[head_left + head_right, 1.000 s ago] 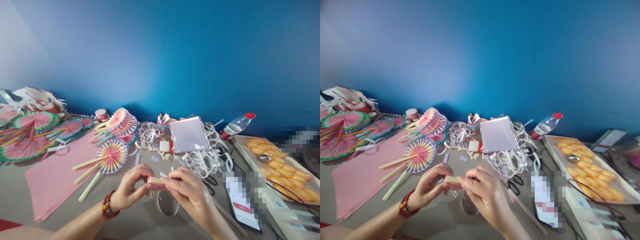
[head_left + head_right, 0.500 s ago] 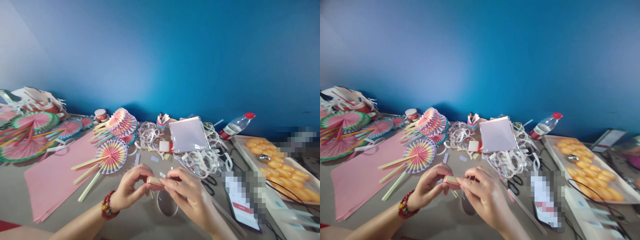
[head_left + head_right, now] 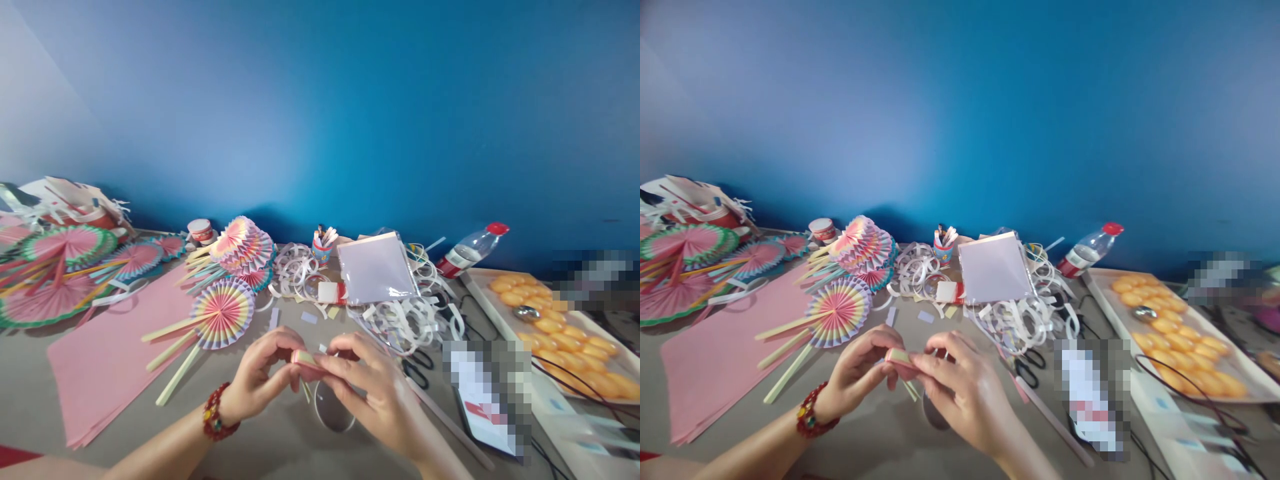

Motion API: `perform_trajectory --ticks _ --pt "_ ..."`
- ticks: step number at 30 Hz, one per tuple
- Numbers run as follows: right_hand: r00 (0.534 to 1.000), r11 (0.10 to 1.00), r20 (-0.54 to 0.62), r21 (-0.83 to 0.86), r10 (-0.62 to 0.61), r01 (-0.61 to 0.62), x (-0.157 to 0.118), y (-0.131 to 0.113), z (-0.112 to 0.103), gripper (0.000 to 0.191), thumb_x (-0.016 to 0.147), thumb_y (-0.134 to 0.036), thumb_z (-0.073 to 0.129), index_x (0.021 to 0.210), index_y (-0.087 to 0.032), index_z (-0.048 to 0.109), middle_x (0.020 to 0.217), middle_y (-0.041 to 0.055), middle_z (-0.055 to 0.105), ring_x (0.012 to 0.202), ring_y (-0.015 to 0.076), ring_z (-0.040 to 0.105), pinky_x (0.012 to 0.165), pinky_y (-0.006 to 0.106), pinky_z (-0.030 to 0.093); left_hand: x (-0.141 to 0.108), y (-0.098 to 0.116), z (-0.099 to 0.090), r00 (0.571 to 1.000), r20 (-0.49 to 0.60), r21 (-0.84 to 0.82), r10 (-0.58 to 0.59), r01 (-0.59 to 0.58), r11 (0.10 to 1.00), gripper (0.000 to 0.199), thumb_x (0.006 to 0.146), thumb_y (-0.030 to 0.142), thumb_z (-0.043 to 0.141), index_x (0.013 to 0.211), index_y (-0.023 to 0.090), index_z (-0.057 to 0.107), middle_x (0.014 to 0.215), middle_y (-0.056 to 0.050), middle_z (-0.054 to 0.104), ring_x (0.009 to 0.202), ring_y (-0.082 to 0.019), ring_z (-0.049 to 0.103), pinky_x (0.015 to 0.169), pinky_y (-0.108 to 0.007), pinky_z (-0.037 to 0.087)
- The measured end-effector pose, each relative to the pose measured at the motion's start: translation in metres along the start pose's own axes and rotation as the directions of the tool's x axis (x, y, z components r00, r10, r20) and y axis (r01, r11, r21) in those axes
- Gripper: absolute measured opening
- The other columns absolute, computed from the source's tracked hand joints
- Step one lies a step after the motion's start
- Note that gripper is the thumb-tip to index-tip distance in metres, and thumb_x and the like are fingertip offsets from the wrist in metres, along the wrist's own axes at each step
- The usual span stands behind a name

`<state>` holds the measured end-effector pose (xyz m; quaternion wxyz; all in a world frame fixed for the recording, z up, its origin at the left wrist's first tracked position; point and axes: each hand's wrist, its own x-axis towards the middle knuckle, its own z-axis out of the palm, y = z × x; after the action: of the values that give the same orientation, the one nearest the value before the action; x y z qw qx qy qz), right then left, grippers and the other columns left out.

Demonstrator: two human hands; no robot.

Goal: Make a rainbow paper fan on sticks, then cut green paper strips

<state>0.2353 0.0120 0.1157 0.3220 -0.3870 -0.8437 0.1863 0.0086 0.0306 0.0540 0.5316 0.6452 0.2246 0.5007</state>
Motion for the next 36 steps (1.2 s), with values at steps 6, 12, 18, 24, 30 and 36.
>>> perform_trajectory --ticks 6,12,18,24,30,36 --pt "0.999 1.000 0.034 0.020 0.015 -0.015 -0.002 0.003 0.004 0.046 0.094 -0.014 0.054 0.133 -0.037 0.058 0.112 0.0053 0.059 0.097 0.0171 0.060 0.082 0.030 0.051 0.002 0.002 0.004 1.000 -0.012 -0.124 -0.015 0.013 0.992 0.015 0.096 0.020 0.054 0.109 0.016 0.059 0.100 -0.007 0.052 0.073 -0.016 0.067 0.055 -0.026 0.057" --pt "0.999 0.999 0.012 0.043 0.031 -0.031 -0.001 0.007 0.010 0.043 0.090 -0.014 0.058 0.128 -0.032 0.061 0.117 0.0061 0.060 0.103 0.0192 0.061 0.087 0.032 0.051 0.005 0.005 0.008 0.997 -0.062 -0.185 -0.036 0.024 0.982 0.012 0.097 0.019 0.053 0.109 0.018 0.058 0.098 -0.005 0.052 0.068 -0.012 0.067 0.055 -0.022 0.056" --pt "0.996 0.991 0.067 0.112 0.063 -0.070 -0.001 0.010 0.020 0.048 0.090 -0.017 0.060 0.134 -0.034 0.056 0.120 0.0053 0.061 0.106 0.0201 0.060 0.089 0.032 0.051 0.006 0.004 0.009 0.988 -0.127 -0.208 -0.086 0.058 0.976 0.009 0.097 0.022 0.053 0.105 0.018 0.057 0.101 -0.003 0.051 0.062 -0.007 0.064 0.054 -0.020 0.054" --pt "0.998 0.981 0.025 0.185 0.052 -0.056 -0.004 0.017 0.038 0.050 0.087 -0.023 0.069 0.134 -0.028 0.054 0.117 0.0062 0.063 0.107 0.0205 0.060 0.092 0.032 0.051 0.007 -0.001 0.009 0.974 -0.168 -0.289 -0.153 0.100 0.952 0.009 0.097 0.025 0.055 0.102 0.017 0.055 0.107 -0.005 0.054 0.060 -0.007 0.062 0.053 -0.021 0.053" --pt "0.995 0.993 -0.097 -0.112 0.036 -0.047 -0.011 0.013 0.056 0.055 0.086 -0.025 0.067 0.138 -0.023 0.050 0.122 0.0115 0.060 0.111 0.0278 0.056 0.094 0.044 0.050 0.008 -0.010 0.012 0.955 -0.207 -0.342 -0.213 0.134 0.930 0.010 0.095 0.025 0.057 0.101 0.017 0.054 0.105 -0.006 0.057 0.062 -0.009 0.064 0.054 -0.022 0.052" --pt "0.972 0.948 -0.230 -0.317 -0.055 -0.022 -0.012 0.006 0.066 0.060 0.080 -0.009 0.052 0.140 -0.014 0.044 0.118 0.0128 0.065 0.112 0.0303 0.056 0.099 0.052 0.044 0.007 -0.012 0.015 0.963 -0.176 -0.369 -0.205 0.129 0.920 0.017 0.093 0.024 0.062 0.108 0.021 0.054 0.092 -0.001 0.060 0.063 -0.010 0.063 0.057 -0.021 0.053"
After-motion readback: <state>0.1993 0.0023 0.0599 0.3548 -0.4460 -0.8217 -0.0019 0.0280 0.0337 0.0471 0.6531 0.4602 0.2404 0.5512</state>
